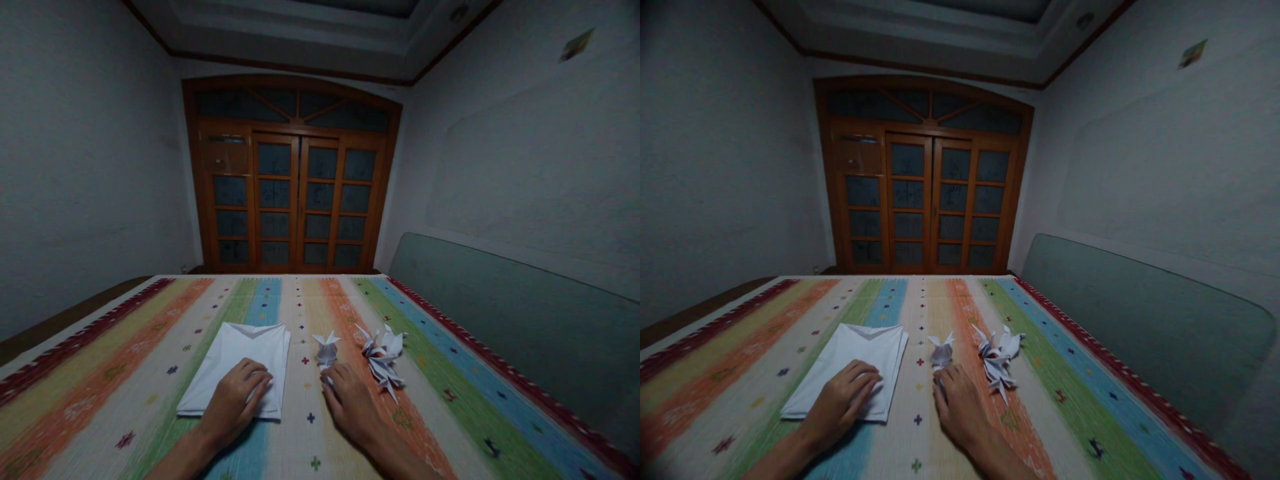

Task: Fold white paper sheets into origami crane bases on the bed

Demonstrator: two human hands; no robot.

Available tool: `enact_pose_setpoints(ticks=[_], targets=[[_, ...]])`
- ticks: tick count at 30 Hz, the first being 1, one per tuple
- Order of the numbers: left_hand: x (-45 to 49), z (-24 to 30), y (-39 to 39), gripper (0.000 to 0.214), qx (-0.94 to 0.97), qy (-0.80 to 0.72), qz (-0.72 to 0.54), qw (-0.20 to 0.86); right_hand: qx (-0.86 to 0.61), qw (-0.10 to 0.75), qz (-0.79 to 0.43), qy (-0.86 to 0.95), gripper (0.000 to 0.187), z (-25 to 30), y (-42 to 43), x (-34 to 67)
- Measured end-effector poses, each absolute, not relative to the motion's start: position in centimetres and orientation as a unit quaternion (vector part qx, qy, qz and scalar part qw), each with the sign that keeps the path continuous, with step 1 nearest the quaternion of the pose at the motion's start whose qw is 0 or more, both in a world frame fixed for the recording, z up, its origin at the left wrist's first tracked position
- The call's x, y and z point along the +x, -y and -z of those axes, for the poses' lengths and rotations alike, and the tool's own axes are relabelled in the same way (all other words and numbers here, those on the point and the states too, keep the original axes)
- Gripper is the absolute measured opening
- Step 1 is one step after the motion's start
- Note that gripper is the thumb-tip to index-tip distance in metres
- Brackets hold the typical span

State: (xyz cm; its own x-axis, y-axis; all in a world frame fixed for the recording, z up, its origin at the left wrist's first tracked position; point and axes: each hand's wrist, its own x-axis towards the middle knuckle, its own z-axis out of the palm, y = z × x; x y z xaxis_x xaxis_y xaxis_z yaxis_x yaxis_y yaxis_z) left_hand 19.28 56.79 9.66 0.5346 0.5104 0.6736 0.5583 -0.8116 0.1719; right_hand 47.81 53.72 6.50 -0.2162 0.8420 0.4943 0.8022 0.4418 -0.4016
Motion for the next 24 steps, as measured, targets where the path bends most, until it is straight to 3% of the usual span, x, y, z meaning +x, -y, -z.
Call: enact_pose_setpoints(ticks=[7, 12, 17, 24], targets=[[21.5, -10.1, -54.8, 0.025, -0.884, 0.270, 0.381, -0.013, -0.544, 0.477, -0.050, 0.689, 0.022, -5.9, -54.1, 47.9], [22.4, -10.3, -53.9, 0.025, -0.890, 0.271, 0.361, -0.067, -0.565, 0.529, -0.097, 0.625, 0.046, -4.8, -55.6, 48.1], [23.1, -10.0, -53.2, 0.025, -0.900, 0.267, 0.327, -0.106, -0.568, 0.541, -0.134, 0.605, 0.028, -4.6, -57.2, 47.8], [23.5, -9.4, -52.8, 0.026, -0.883, 0.277, 0.347, -0.153, -0.549, 0.562, -0.128, 0.605, 0.031, -5.5, -56.9, 47.7]])
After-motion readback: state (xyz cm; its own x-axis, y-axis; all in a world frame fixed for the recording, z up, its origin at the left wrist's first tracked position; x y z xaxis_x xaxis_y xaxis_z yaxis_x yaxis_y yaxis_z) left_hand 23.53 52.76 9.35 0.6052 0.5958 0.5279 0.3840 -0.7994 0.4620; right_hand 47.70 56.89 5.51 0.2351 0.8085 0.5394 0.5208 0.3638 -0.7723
